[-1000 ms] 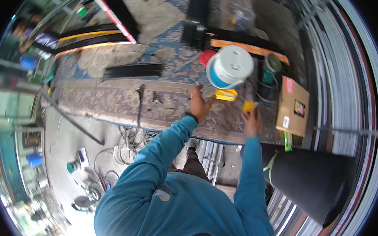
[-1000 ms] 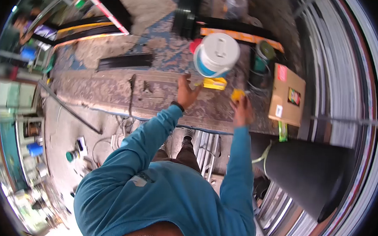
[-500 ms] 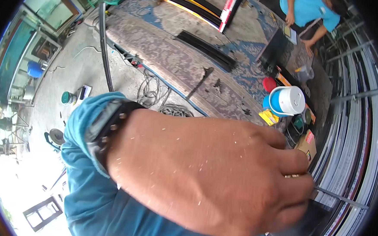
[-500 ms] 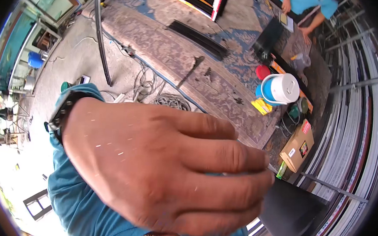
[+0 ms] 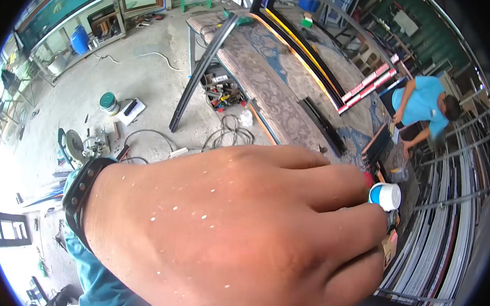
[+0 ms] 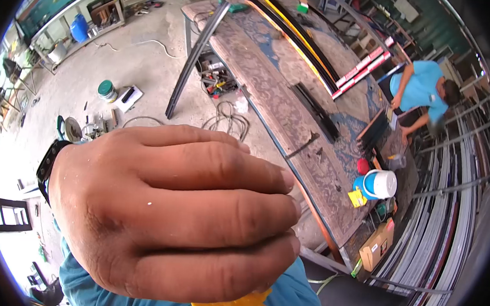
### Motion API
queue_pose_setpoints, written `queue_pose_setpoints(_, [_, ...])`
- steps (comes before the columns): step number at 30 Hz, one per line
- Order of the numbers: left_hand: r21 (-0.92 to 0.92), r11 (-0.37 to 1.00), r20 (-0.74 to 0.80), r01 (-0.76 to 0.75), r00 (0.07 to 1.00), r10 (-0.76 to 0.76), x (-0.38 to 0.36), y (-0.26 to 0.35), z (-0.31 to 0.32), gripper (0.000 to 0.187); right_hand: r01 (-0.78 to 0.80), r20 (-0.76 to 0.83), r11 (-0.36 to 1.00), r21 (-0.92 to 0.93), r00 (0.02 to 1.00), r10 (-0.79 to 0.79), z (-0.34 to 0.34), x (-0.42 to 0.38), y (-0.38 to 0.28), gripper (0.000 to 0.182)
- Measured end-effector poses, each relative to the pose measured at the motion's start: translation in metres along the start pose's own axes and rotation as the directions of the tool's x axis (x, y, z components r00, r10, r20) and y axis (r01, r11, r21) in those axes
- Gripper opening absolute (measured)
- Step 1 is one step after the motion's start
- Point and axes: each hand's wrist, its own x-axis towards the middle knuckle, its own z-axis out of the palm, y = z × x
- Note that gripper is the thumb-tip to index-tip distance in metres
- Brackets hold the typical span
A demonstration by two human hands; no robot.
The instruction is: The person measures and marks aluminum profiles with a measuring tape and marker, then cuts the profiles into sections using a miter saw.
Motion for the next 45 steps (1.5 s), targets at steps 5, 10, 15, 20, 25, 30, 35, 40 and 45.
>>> queue_pose_setpoints(5, [0.093, 0.995, -0.073, 0.043, 0.997, -0.037, -0.033, 0.014, -0.058, 0.022, 0.058, 0.255, 0.99, -0.132, 0.967, -0.022, 0.086, 0.022, -0.032, 0.019])
queue_pose_setpoints(10, [0.155, 0.98, -0.114, 0.124, 0.988, -0.107, -0.065, 0.009, -0.105, 0.024, 0.109, 0.454, 0.97, -0.218, 0.891, 0.002, 0.166, 0.042, -0.06, 0.019])
queue_pose_setpoints(15, [0.175, 0.952, -0.146, 0.252, 0.963, -0.228, -0.116, -0.008, -0.146, 0.026, 0.153, 0.619, 0.951, -0.269, 0.784, 0.049, 0.258, 0.072, -0.081, 0.019])
queue_pose_setpoints(20, [0.115, 0.879, -0.178, 0.463, 0.88, -0.44, -0.206, -0.043, -0.181, 0.028, 0.19, 0.733, 0.934, -0.301, 0.673, 0.099, 0.364, 0.118, -0.094, 0.019])
queue_pose_setpoints(25, [0.081, 0.698, -0.175, 0.712, 0.699, -0.693, -0.312, -0.109, -0.251, 0.03, 0.201, 0.826, 0.929, -0.31, 0.541, 0.158, 0.508, 0.176, -0.111, 0.019])
queue_pose_setpoints(30, [0.103, 0.553, -0.19, 0.827, 0.562, -0.805, -0.366, -0.166, -0.345, 0.032, 0.216, 0.863, 0.914, -0.342, 0.457, 0.215, 0.638, 0.209, -0.147, 0.019])
queue_pose_setpoints(35, [0.181, 0.544, -0.201, 0.819, 0.573, -0.795, -0.368, -0.201, -0.413, 0.034, 0.265, 0.901, 0.906, -0.329, 0.376, 0.217, 0.708, 0.247, -0.173, 0.019])
queue_pose_setpoints(40, [0.257, 0.681, -0.097, 0.685, 0.72, -0.687, -0.332, -0.259, -0.47, 0.036, 0.284, 0.877, 0.899, -0.335, 0.441, 0.188, 0.742, 0.272, -0.199, 0.02])
queue_pose_setpoints(45, [0.248, 0.837, 0.073, 0.487, 0.853, -0.518, -0.29, -0.33, -0.512, 0.038, 0.284, 0.805, 0.897, -0.338, 0.581, 0.119, 0.745, 0.31, -0.217, 0.02])
